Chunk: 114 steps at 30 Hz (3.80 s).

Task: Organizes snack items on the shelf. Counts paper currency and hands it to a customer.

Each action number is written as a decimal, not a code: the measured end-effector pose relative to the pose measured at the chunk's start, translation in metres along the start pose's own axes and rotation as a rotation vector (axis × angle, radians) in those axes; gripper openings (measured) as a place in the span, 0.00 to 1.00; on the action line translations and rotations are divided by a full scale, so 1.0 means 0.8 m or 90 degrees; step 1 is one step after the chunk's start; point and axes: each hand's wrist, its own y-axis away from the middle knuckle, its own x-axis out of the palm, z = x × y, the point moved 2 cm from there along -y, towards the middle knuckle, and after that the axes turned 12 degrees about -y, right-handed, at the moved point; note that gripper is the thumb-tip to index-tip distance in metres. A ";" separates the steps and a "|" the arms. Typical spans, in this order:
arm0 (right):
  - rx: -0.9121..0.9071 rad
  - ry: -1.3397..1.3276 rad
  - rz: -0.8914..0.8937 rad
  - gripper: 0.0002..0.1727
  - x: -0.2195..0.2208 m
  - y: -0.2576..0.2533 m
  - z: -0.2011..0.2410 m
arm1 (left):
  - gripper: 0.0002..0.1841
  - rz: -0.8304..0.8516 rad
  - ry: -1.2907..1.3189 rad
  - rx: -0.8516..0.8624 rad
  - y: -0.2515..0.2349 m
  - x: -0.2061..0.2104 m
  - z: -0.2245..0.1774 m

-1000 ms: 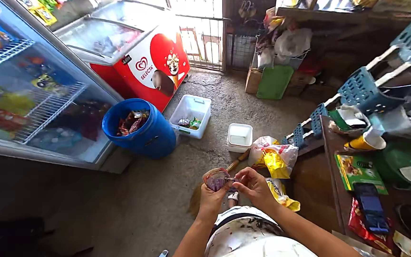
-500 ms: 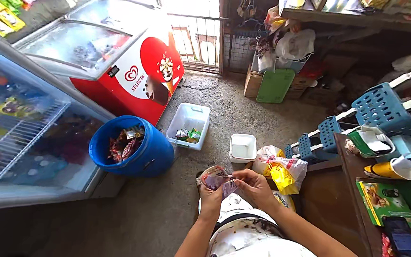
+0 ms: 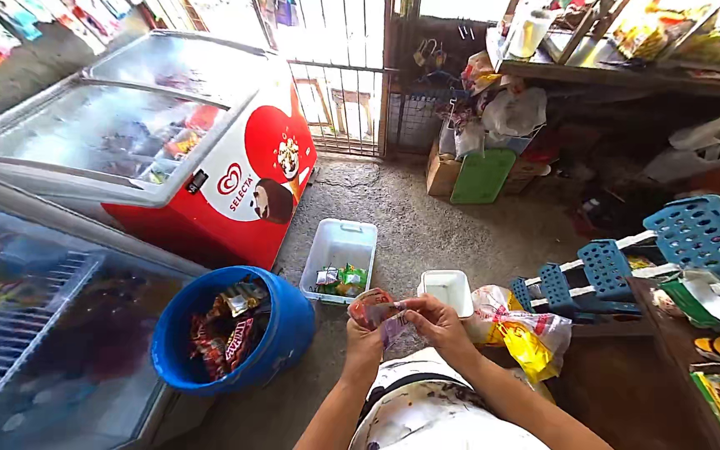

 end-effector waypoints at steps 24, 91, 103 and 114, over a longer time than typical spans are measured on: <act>-0.087 -0.019 -0.165 0.06 -0.197 -0.257 0.070 | 0.12 0.111 0.010 -0.107 -0.311 0.211 -0.015; -0.212 0.179 -0.361 0.21 -0.848 -0.445 0.335 | 0.13 0.807 0.010 -0.538 -0.672 1.003 0.061; -0.170 0.377 -0.261 0.37 -1.034 -0.542 0.487 | 0.08 1.138 -0.111 -0.491 -0.700 1.167 0.096; -0.267 0.130 -0.132 0.52 -1.168 -0.601 0.502 | 0.07 1.206 -0.153 -0.271 -0.779 1.288 0.085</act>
